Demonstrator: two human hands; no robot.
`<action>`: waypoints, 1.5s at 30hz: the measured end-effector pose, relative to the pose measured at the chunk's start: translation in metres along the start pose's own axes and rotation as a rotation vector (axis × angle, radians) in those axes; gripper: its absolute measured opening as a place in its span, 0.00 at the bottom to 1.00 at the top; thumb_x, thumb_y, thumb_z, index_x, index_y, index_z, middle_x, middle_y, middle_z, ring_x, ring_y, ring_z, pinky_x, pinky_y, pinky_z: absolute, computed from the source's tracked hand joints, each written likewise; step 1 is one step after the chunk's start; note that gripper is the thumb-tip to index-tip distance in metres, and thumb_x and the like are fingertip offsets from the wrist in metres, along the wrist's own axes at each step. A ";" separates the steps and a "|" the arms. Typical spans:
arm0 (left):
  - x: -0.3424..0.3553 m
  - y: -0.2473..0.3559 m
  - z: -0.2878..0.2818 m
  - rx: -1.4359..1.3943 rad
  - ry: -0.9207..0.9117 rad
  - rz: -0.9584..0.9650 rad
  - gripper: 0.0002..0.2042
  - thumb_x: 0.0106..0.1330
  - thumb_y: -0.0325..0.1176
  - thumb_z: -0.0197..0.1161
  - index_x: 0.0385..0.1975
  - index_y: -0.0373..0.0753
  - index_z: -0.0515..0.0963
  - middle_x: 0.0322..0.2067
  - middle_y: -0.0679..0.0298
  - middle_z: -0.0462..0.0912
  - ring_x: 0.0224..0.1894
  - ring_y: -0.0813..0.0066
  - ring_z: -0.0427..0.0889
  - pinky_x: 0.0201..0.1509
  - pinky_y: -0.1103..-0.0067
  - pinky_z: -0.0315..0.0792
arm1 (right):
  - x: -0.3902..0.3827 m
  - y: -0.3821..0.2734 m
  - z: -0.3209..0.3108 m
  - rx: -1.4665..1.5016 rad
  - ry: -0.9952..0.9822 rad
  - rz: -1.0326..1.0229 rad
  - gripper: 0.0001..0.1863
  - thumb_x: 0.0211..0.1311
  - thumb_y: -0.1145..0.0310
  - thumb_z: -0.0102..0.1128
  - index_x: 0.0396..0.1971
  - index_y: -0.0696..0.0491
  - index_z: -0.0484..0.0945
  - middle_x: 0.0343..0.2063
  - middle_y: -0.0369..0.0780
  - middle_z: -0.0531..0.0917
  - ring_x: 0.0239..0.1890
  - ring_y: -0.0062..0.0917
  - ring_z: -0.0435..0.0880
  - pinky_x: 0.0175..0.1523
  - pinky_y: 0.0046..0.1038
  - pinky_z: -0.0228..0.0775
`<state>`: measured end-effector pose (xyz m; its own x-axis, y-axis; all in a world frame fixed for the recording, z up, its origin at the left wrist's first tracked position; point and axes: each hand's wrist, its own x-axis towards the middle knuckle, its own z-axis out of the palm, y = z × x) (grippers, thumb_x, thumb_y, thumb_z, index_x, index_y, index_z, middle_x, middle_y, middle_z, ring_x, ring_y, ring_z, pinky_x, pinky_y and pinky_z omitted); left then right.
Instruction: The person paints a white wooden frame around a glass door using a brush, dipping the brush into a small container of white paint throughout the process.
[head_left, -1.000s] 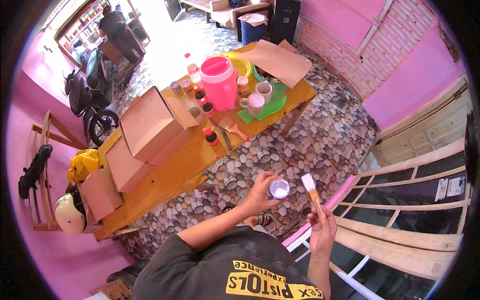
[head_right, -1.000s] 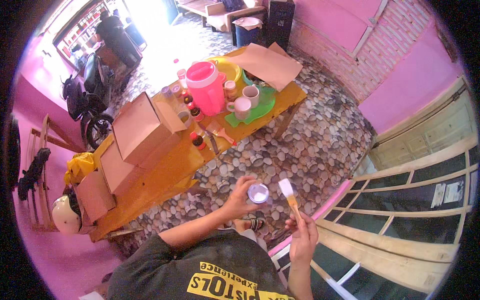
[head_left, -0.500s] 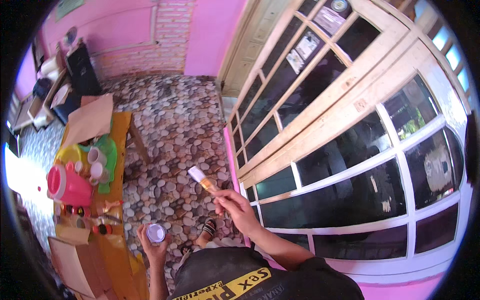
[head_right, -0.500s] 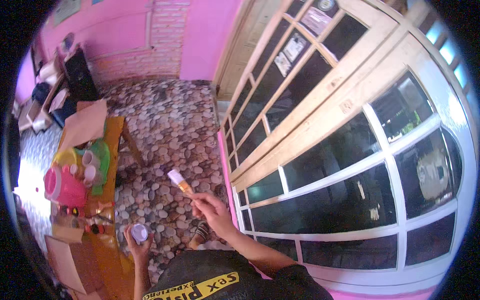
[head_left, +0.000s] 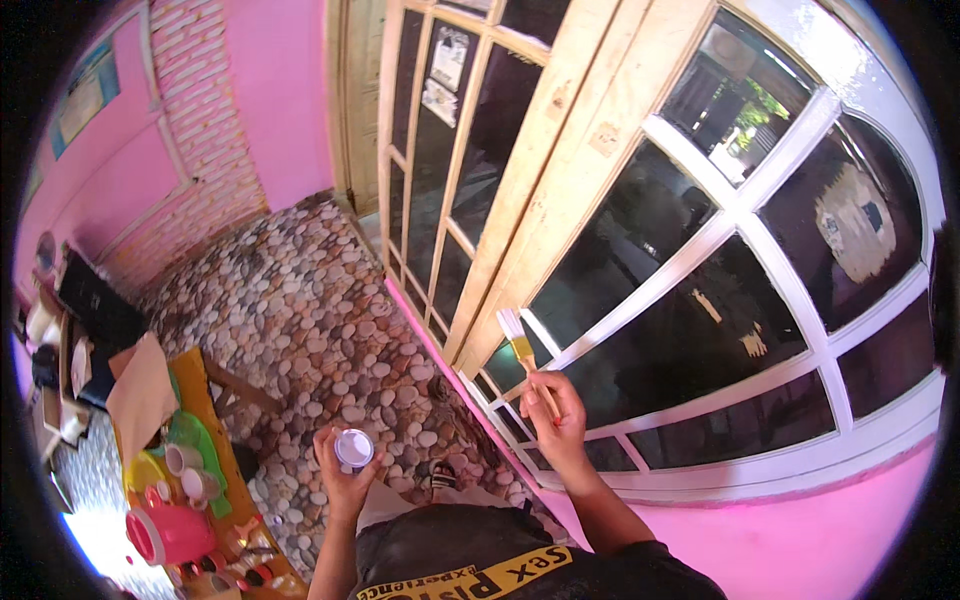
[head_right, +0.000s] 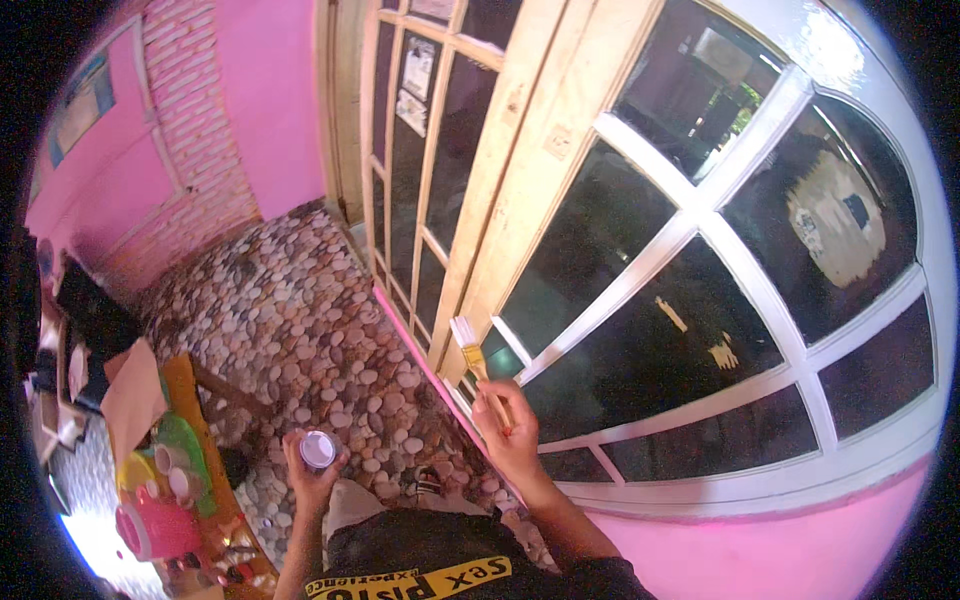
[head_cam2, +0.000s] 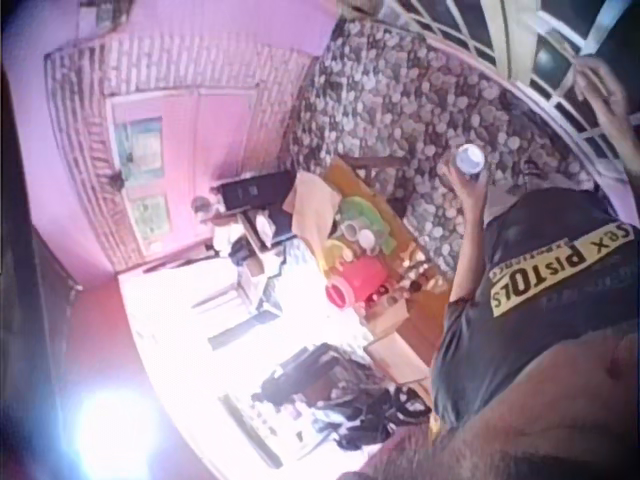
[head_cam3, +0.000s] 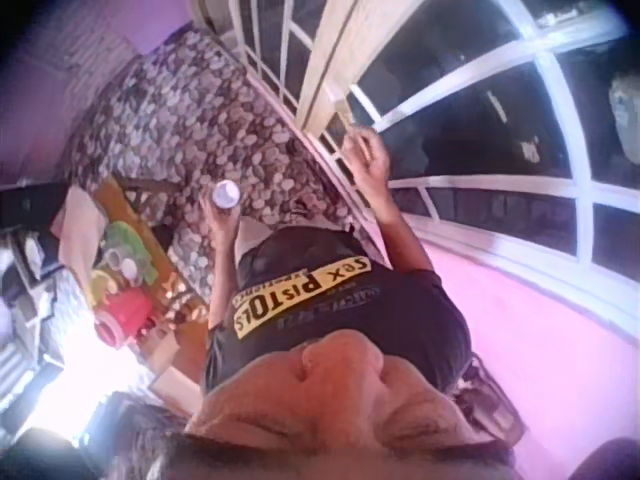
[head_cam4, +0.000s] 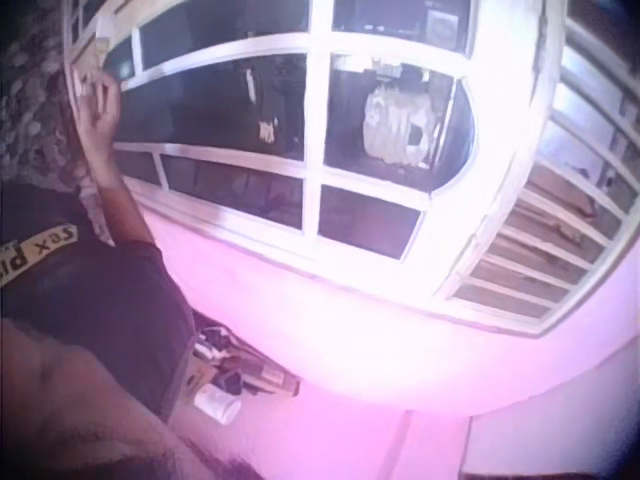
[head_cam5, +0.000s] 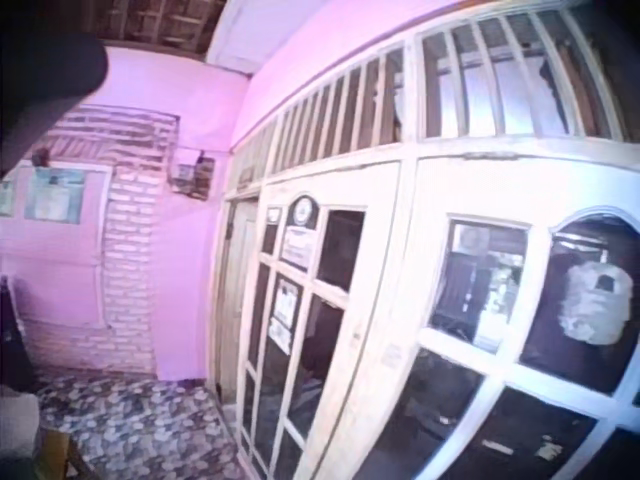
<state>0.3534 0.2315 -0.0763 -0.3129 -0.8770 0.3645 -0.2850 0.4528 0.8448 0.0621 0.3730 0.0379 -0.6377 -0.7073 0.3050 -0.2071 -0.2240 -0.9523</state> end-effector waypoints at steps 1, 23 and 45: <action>0.009 0.000 0.006 -0.052 -0.028 -0.006 0.34 0.45 0.32 0.81 0.52 0.35 0.70 0.51 0.54 0.68 0.54 0.54 0.72 0.60 0.66 0.67 | -0.001 -0.003 -0.003 -0.118 0.052 -0.017 0.14 0.68 0.76 0.60 0.51 0.57 0.75 0.41 0.36 0.77 0.40 0.17 0.77 0.46 0.20 0.71; 0.174 -0.047 0.013 -0.307 -0.533 0.164 0.33 0.47 0.29 0.80 0.54 0.36 0.70 0.51 0.54 0.68 0.54 0.55 0.72 0.58 0.67 0.69 | -0.019 0.037 0.063 -0.191 0.783 0.118 0.12 0.72 0.71 0.57 0.51 0.59 0.79 0.29 0.38 0.82 0.28 0.18 0.81 0.33 0.19 0.73; 0.183 -0.062 0.003 -0.184 -0.569 0.211 0.32 0.43 0.33 0.83 0.50 0.35 0.74 0.50 0.52 0.71 0.53 0.52 0.73 0.56 0.65 0.71 | -0.018 0.217 0.091 0.439 0.837 0.680 0.13 0.75 0.68 0.51 0.50 0.62 0.75 0.32 0.41 0.81 0.31 0.26 0.82 0.36 0.28 0.78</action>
<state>0.3113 0.0434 -0.0632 -0.7928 -0.5261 0.3079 -0.0202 0.5276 0.8493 0.0963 0.2757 -0.1742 -0.8432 -0.1436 -0.5181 0.5361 -0.2979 -0.7899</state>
